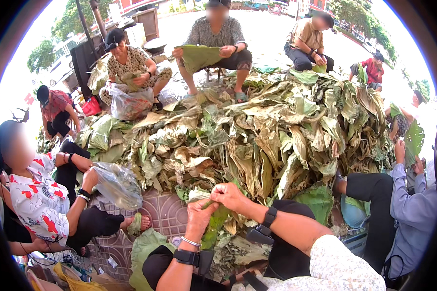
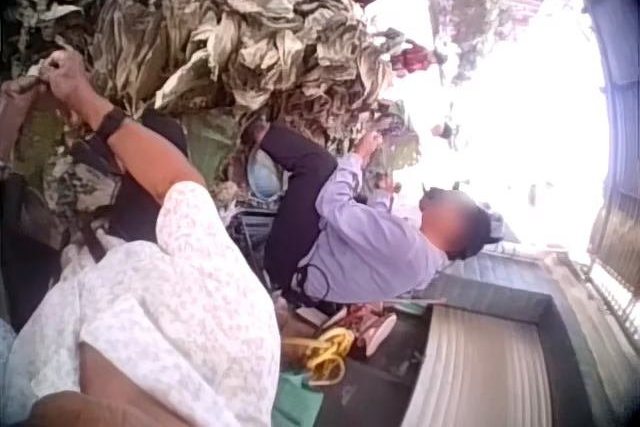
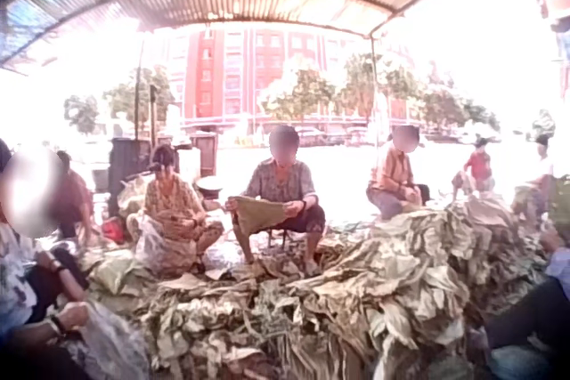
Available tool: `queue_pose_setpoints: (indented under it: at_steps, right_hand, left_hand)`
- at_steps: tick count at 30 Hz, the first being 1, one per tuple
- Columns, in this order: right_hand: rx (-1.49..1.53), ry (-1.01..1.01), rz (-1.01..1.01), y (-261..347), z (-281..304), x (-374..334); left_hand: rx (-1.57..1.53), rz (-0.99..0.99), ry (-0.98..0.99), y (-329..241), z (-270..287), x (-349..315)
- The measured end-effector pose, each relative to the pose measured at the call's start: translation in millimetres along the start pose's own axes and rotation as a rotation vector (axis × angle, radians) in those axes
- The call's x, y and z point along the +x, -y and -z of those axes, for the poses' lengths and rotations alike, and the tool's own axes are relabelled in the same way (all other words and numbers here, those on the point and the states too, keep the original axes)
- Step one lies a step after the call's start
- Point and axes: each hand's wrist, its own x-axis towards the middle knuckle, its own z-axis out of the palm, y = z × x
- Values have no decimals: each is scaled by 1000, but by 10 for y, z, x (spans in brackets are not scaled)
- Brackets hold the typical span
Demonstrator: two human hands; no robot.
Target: The person sorts through a pile of large leaves, picking them up one at a time, folding them, and stacking them with others.
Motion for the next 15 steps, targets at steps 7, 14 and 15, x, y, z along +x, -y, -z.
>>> queue_pose_setpoints:
  at_steps: [7, 14, 15]
  right_hand:
    - [422, -156, -135, 124, 150, 77]
    - [-224, 14, 200, 220, 128, -46]
    - [-258, 4, 228, 184, 111, -67]
  left_hand:
    - [-213, 81, -61, 83, 64, 25]
    - [-307, 125, -108, 48, 87, 10]
    - [-284, 122, -105, 89, 73, 17]
